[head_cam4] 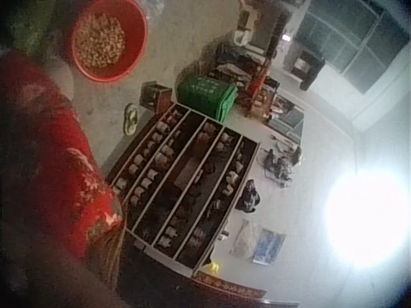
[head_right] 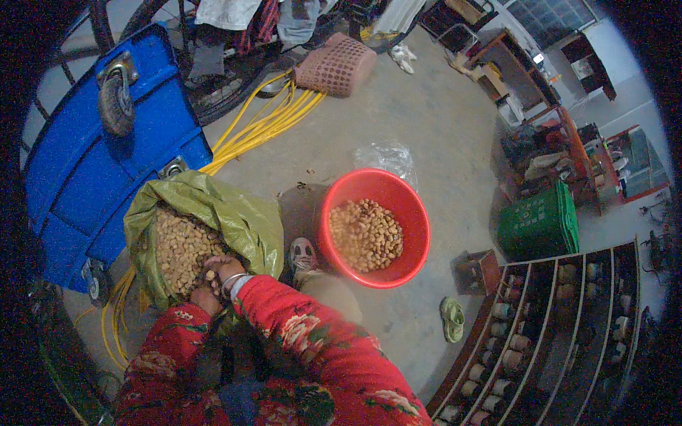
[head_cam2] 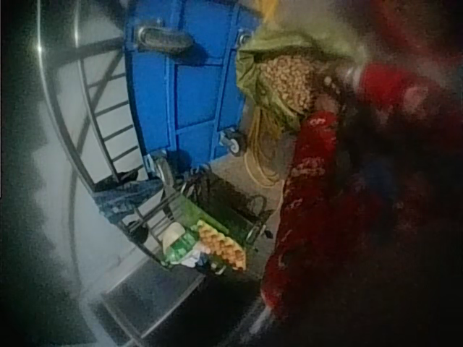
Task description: The person sits on the floor and sorts peanuts by hand, transferring them from a green sack into a red bucket. The person repeatedly scoops peanuts from the sack and places them into the bucket.
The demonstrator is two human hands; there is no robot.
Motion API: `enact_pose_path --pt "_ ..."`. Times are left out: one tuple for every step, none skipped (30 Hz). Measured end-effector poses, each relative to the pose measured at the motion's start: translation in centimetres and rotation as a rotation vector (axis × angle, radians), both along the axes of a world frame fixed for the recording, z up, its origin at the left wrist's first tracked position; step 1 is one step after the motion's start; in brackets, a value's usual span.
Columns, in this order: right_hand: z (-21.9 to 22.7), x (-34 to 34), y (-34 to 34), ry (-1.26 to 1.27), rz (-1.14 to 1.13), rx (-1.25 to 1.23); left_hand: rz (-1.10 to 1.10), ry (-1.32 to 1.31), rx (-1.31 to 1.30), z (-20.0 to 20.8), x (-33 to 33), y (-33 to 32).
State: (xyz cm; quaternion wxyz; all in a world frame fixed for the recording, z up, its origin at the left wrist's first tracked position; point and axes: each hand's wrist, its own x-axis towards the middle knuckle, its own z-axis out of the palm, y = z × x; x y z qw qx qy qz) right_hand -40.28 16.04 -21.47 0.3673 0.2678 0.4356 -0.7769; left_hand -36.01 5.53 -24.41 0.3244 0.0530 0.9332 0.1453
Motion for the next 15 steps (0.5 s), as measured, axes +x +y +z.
enact_pose_path --pt "0.0 0.0 0.0 0.006 0.009 -0.002 -0.045 0.019 -0.028 -0.2 -0.1 0.0" --pt "0.0 0.0 0.0 0.012 0.017 -0.004 -0.063 0.027 -0.044 -0.5 0.0 0.0" --pt "0.0 0.0 0.0 0.006 0.017 -0.002 0.072 0.042 0.025 -0.9 0.0 0.0" --pt "0.0 0.0 0.0 0.000 0.018 -0.001 0.235 0.045 0.104 -1.4 0.3 0.1" --pt "-0.1 0.0 0.0 0.001 0.026 -0.001 0.399 0.049 0.183 -1.9 0.5 0.1" --pt "-0.2 0.0 0.1 -0.009 0.015 -0.021 0.342 0.151 0.238 -2.6 0.6 0.1" --pt "-0.2 0.0 0.1 -0.012 0.009 -0.042 0.283 0.252 0.293 -3.2 0.6 -0.1" --pt "-0.3 0.1 0.1 -0.011 0.014 -0.070 0.225 0.353 0.347 -3.8 0.6 -0.2" --pt "-0.3 0.1 0.1 -0.017 0.000 -0.063 0.236 0.353 0.355 -4.3 0.7 -0.4" --pt "-0.2 0.2 0.1 -0.020 -0.004 -0.065 0.247 0.354 0.363 -4.6 0.7 -0.6" --pt "-0.1 0.1 0.1 -0.020 -0.009 -0.047 0.253 0.296 0.338 -4.7 0.7 -0.7" --pt "0.1 0.1 0.1 -0.010 -0.017 -0.053 0.258 0.239 0.311 -4.7 0.7 -0.7" --pt "0.3 0.0 0.1 0.003 -0.024 -0.039 0.259 0.125 0.250 -4.5 0.7 -0.6" --pt "0.7 -0.1 0.1 -0.010 -0.019 0.024 0.270 0.005 0.173 -4.4 0.5 -0.3" --pt "1.1 -0.2 0.2 0.021 -0.028 0.019 0.450 -0.128 0.566 -4.2 0.3 0.3"
